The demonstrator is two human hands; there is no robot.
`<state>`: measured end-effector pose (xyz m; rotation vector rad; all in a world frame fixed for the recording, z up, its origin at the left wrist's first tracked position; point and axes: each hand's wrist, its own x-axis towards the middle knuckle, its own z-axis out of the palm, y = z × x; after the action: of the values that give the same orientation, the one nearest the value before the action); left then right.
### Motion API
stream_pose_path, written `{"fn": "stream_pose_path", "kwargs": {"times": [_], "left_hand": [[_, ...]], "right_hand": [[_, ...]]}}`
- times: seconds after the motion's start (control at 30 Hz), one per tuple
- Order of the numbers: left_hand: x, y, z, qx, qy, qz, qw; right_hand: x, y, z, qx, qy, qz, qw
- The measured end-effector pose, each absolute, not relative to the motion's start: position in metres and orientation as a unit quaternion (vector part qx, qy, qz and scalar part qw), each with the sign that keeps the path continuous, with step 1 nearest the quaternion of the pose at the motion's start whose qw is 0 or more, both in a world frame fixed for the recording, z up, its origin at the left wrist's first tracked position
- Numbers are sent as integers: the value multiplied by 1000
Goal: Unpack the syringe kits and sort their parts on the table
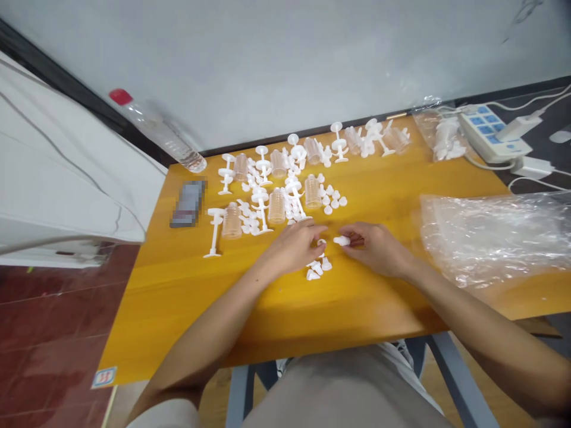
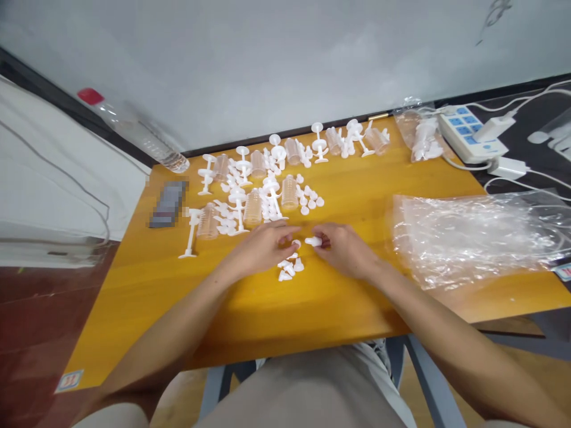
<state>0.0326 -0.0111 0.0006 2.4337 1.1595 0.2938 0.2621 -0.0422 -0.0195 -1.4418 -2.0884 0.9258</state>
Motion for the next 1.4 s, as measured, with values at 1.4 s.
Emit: {"fn": "stream_pose_path", "kwargs": {"times": [1.4], "left_hand": [[-23,-57,-10,881,369,238,175]], "right_hand": [[268,-27,-11,-478,-819,282,143]]}}
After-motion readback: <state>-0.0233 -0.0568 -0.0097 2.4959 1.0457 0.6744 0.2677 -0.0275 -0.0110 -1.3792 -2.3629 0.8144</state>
